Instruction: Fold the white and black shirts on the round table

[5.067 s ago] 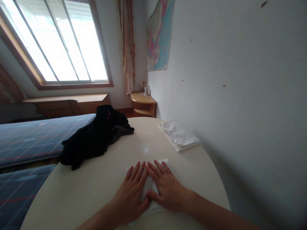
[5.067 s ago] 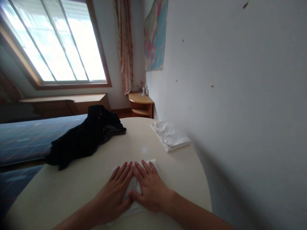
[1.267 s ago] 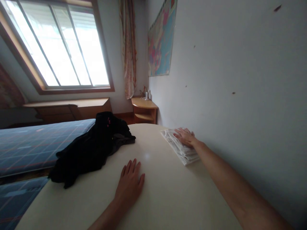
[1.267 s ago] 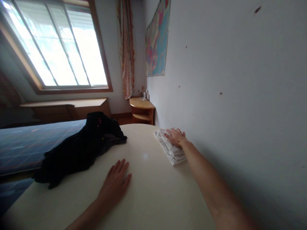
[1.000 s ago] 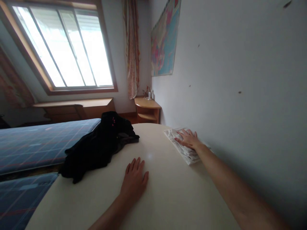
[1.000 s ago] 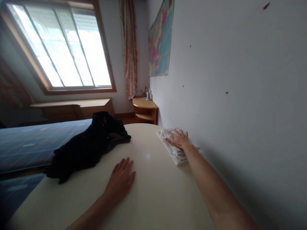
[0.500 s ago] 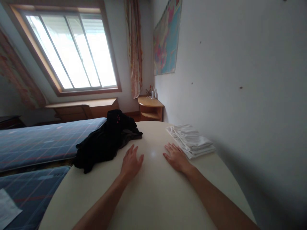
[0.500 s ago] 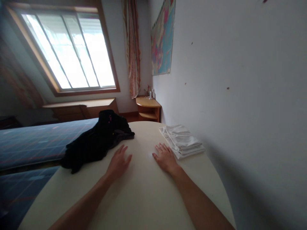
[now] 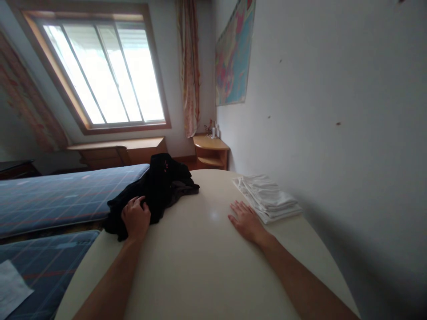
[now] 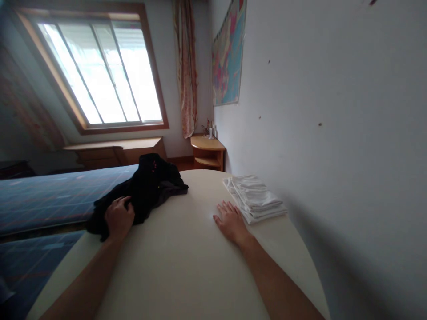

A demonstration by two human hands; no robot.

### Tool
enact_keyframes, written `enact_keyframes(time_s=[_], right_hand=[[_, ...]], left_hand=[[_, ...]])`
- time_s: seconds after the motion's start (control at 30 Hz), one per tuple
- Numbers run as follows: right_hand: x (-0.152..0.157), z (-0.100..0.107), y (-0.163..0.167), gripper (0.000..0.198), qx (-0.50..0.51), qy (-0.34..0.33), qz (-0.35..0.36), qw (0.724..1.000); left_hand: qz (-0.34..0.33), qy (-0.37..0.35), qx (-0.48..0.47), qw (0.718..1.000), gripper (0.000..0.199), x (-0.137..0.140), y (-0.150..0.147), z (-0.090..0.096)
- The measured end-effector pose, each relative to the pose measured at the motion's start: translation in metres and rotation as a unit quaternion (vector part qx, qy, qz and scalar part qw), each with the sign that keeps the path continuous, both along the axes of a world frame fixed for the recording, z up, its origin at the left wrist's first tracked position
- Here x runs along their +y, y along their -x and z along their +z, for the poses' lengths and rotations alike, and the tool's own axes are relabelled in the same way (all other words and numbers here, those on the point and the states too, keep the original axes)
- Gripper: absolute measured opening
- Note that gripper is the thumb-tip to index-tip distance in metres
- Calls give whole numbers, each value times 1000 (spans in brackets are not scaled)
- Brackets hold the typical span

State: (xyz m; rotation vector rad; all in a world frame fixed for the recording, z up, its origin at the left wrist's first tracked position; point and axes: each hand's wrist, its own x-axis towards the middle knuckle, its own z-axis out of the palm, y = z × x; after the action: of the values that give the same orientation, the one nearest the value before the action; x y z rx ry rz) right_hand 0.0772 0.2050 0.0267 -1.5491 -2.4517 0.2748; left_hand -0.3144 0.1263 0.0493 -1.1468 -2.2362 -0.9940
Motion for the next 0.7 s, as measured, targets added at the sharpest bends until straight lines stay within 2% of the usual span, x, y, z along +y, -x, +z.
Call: enact_keyframes(time_s=[0.17,0.23,0.3,0.37,0.43,0.5,0.57,0.63,0.7], right_hand=[[-2,1,1,60,0,-4,-6,1000],[-2,0,1,59,1,-5,-3,1000],[-2,0,1,59,10,-6,-1,1000],[-2,3,1,60,40,-17,5,999],[-4,10,-2,67,96,-49,31,994],[-9,20,-5,83,147,-91,87,981],[-17,31,-10,98,155,-118,158,968],[-25,39,-13,97,120,-111,213,963],[-33,44,-13,80,82,-82,234,965]], left_hand=[[-108,-136,42,984,28,2,-11,21],[-165,-185,55,967,28,1,-29,34],[-218,-196,46,955,31,-3,-54,48],[-273,-151,16,950,33,-11,-82,61],[-379,-66,2,923,34,-22,-109,72],[-504,28,-3,864,33,-32,-132,79],[-590,118,-12,799,30,-39,-150,82],[-626,188,-19,757,25,-44,-160,82],[-622,216,-21,752,24,-45,-164,77]])
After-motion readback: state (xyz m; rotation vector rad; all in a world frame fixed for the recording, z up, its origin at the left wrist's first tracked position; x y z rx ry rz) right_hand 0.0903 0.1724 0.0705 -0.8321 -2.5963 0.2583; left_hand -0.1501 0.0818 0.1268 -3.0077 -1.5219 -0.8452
